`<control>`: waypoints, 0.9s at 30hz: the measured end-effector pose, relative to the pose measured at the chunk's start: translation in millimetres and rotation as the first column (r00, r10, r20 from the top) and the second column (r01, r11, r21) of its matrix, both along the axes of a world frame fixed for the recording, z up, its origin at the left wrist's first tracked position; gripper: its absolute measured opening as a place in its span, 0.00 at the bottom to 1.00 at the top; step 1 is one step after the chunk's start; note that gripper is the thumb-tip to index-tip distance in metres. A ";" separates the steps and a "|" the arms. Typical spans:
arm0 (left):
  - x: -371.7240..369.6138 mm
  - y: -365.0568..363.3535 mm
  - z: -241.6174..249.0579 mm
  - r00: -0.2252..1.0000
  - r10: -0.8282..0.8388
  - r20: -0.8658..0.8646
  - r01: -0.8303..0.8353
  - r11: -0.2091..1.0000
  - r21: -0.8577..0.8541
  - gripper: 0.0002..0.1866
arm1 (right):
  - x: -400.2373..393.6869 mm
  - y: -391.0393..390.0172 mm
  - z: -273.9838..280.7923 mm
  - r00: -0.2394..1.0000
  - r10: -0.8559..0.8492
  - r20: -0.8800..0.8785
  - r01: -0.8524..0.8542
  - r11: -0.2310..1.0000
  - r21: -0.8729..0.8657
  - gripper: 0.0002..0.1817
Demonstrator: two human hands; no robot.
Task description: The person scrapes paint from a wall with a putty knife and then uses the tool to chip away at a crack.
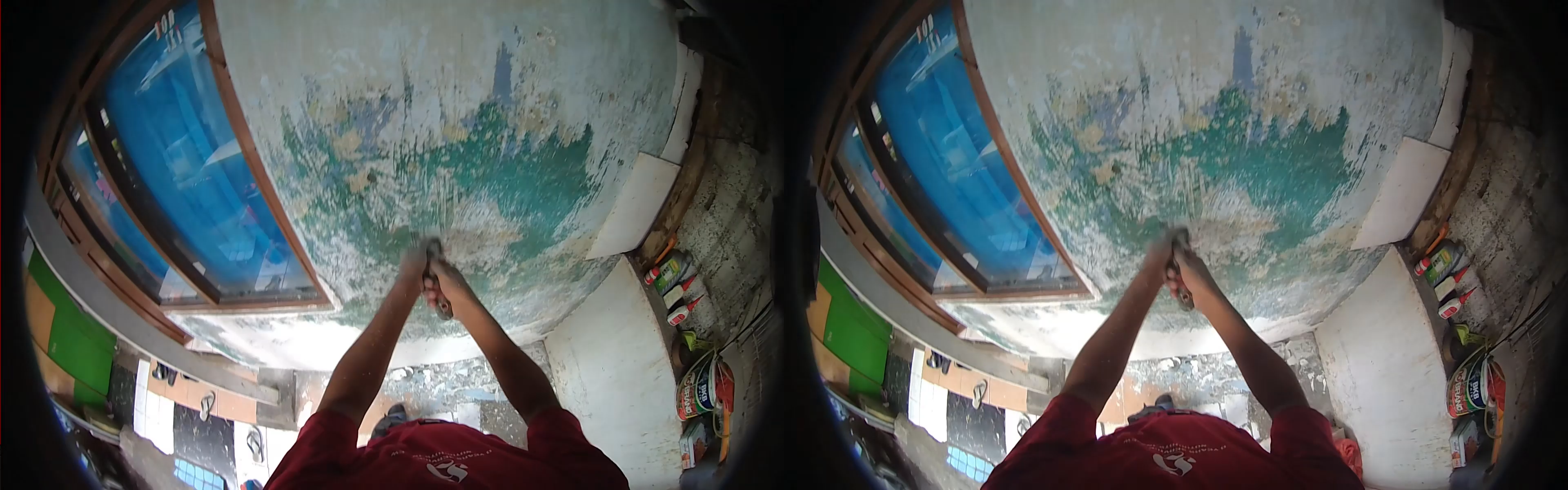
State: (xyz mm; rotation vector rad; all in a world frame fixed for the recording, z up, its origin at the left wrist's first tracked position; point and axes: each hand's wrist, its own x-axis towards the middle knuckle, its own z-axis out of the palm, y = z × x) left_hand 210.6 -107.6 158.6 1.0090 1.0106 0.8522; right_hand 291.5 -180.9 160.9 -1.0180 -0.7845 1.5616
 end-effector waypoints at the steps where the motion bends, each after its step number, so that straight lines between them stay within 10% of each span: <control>1: -4.5 0.3 -62.7 0.994 -0.087 0.060 0.096 0.982 -0.165 0.25 | 1.8 -1.9 -52.2 0.999 0.052 0.006 -0.051 0.995 -0.083 0.24; 5: -20.6 -54.8 -222.0 0.919 0.059 0.389 0.147 0.865 -0.480 0.22 | -8.0 -53.9 -184.2 0.976 0.055 -0.213 -0.122 0.940 -0.319 0.22; 7: -49.1 -64.8 -283.2 0.824 -0.175 0.538 0.477 0.728 -0.493 0.20 | -14.5 -76.0 -215.9 0.877 -0.034 -0.479 -0.206 0.874 -0.440 0.14; 10: -64.9 -74.0 -392.3 0.723 -0.059 0.688 0.487 0.750 -0.447 0.21 | -27.4 -94.6 -234.9 0.829 -0.019 -0.559 -0.301 0.827 -0.475 0.13; 14: -92.5 -114.0 -339.0 0.744 0.006 0.668 0.397 0.801 -0.449 0.14 | -48.4 -111.8 -244.1 0.820 -0.058 -0.570 -0.308 0.794 -0.524 0.12; 17: -112.3 -119.7 -361.2 0.279 -0.008 0.960 0.682 0.705 -0.193 0.15 | -68.8 -122.8 -233.2 0.843 -0.101 -0.528 -0.266 0.774 -0.574 0.10; 18: -121.2 -130.1 -362.6 0.531 -0.305 0.791 0.423 0.904 0.064 0.18 | -75.2 -126.4 -233.4 0.833 -0.089 -0.546 -0.277 0.787 -0.551 0.10; 23: -149.6 -117.7 -343.1 0.805 -0.222 0.551 0.378 0.907 -0.186 0.12 | -105.9 -112.9 -232.3 0.789 -0.110 -0.604 -0.349 0.729 -0.589 0.09; 25: -158.4 -111.4 -307.6 0.509 0.106 0.854 0.528 0.745 -0.407 0.19 | -125.6 -98.9 -220.9 0.817 -0.094 -0.569 -0.323 0.743 -0.587 0.09; 27: -173.7 -92.6 -332.4 0.560 0.163 0.812 0.428 0.783 -0.452 0.20 | -153.1 -84.5 -198.0 0.882 -0.090 -0.463 -0.232 0.772 -0.592 0.09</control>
